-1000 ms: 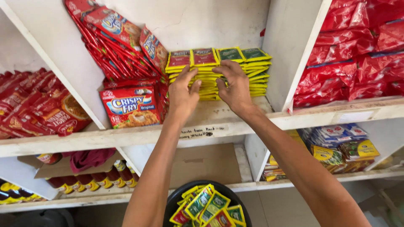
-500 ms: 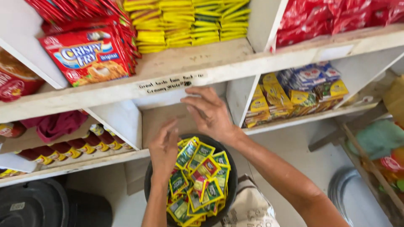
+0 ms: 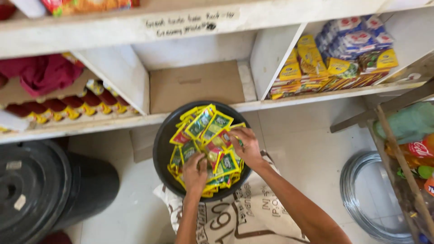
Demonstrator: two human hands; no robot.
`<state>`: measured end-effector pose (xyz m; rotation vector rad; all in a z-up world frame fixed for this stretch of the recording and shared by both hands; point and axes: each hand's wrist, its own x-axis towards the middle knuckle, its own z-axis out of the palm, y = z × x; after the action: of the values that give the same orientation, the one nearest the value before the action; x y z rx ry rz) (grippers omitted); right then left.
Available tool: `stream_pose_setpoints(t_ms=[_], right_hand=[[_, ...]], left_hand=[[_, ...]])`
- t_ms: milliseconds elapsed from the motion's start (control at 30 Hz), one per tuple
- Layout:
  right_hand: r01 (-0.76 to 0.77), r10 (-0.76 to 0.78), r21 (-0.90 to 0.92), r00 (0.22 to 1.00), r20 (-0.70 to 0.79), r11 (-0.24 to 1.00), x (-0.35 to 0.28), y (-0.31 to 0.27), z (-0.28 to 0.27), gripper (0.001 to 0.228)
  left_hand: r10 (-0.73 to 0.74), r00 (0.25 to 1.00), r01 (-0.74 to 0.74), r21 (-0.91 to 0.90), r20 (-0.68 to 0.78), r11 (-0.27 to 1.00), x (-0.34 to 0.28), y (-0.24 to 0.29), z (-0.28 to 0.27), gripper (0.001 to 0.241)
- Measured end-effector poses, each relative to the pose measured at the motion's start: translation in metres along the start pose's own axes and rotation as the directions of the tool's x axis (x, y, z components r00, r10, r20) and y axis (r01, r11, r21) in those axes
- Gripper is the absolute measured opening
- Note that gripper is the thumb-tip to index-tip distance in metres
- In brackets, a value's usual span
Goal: The recorder is stocking and organizing small seasoning packets onto shelves in a grocery store.
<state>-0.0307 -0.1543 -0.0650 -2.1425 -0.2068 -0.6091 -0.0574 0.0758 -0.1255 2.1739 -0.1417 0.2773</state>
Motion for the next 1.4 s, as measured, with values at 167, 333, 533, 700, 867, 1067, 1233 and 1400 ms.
stream_pose_setpoints(t_ms=[167,333,533,700,867,1067,1233,1400], right_hand=[[-0.032,0.033,-0.013,0.999,0.041,0.999,-0.04,0.009,0.011,0.035],[-0.007,0.008,-0.056,0.999,0.031,0.998,-0.047,0.005,0.017,0.037],[0.019,-0.012,-0.163,0.999,0.046,0.986,-0.044,-0.001,0.017,0.039],[0.056,-0.026,-0.22,0.991,0.135,0.974,-0.04,-0.01,0.014,0.043],[0.119,-0.075,-0.272,0.983,0.168,0.955,-0.042,-0.009,0.014,0.037],[0.149,-0.095,-0.275,0.975,0.201,0.95,-0.045,-0.006,0.014,0.033],[0.184,-0.126,-0.229,0.961,0.245,0.956,-0.045,-0.006,0.011,0.029],[0.03,-0.075,0.148,0.949,0.308,0.989,-0.05,-0.004,0.007,0.018]], left_hand=[[-0.028,1.0,0.027,0.056,0.012,0.998,-0.012,0.017,0.001,0.037],[-0.036,0.999,0.037,0.082,-0.025,0.996,-0.017,0.018,0.009,0.04],[-0.117,0.993,0.117,0.193,-0.01,0.974,-0.009,0.037,0.015,0.051],[-0.136,0.99,0.121,0.228,0.05,0.966,-0.003,0.056,0.016,0.069],[0.013,1.0,-0.014,0.059,0.009,0.998,-0.013,0.055,0.02,0.073],[0.074,0.997,-0.074,0.018,0.035,0.997,-0.021,0.04,0.019,0.063],[0.139,0.987,-0.133,-0.078,0.082,0.988,-0.015,0.027,0.009,0.057],[0.192,0.956,-0.154,-0.176,0.222,0.972,-0.004,0.028,-0.027,0.044]])
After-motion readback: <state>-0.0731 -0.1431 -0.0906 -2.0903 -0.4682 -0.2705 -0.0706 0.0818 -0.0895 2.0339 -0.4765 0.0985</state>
